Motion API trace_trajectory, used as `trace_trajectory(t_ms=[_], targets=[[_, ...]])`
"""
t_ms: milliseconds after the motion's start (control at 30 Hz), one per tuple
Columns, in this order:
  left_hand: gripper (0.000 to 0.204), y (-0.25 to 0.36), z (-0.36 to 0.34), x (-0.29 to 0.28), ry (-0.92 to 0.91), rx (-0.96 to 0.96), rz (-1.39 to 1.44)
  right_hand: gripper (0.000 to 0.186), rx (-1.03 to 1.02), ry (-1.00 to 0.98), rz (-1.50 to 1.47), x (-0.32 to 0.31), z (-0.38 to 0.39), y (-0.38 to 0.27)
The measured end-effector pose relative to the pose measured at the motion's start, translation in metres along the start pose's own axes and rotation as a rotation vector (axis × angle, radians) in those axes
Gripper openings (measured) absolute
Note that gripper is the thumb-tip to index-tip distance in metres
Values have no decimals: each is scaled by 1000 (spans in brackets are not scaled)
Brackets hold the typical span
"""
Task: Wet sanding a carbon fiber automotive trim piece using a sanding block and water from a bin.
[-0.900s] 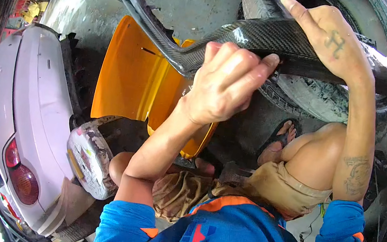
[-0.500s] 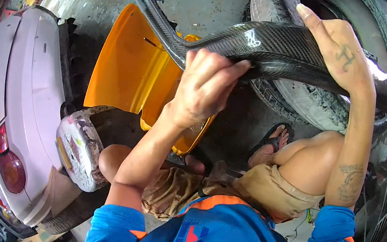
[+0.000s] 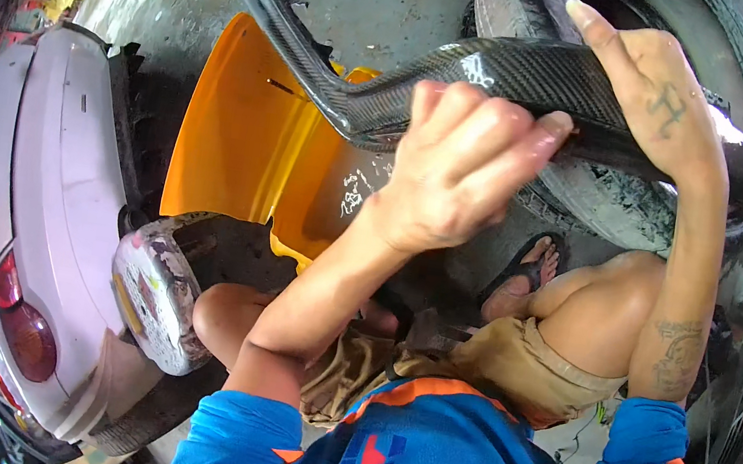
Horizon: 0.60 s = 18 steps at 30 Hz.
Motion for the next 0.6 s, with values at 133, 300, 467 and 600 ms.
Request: trace_trajectory(t_ms=[133, 300, 467, 600], targets=[[44, -10, 28, -11, 23, -117, -17, 73, 59, -18, 12, 2, 1, 1], [44, -8, 21, -10, -7, -95, -14, 70, -170, 91, 86, -1, 2, -9], [37, 0, 3, -4, -54, -45, -21, 61, -362, 160, 199, 0, 4, -4], [41, -10, 25, -15, 22, -121, -6, 64, -84, 43, 21, 2, 1, -5]])
Point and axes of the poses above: each hand's wrist, its own z-axis away from the middle knuckle, its own x-axis out of the palm, y = z × x, the point moved 7 cm from there along -z, towards the middle knuckle, and after that the axes turned 10 degrees about -y, right-handed, at the moved point
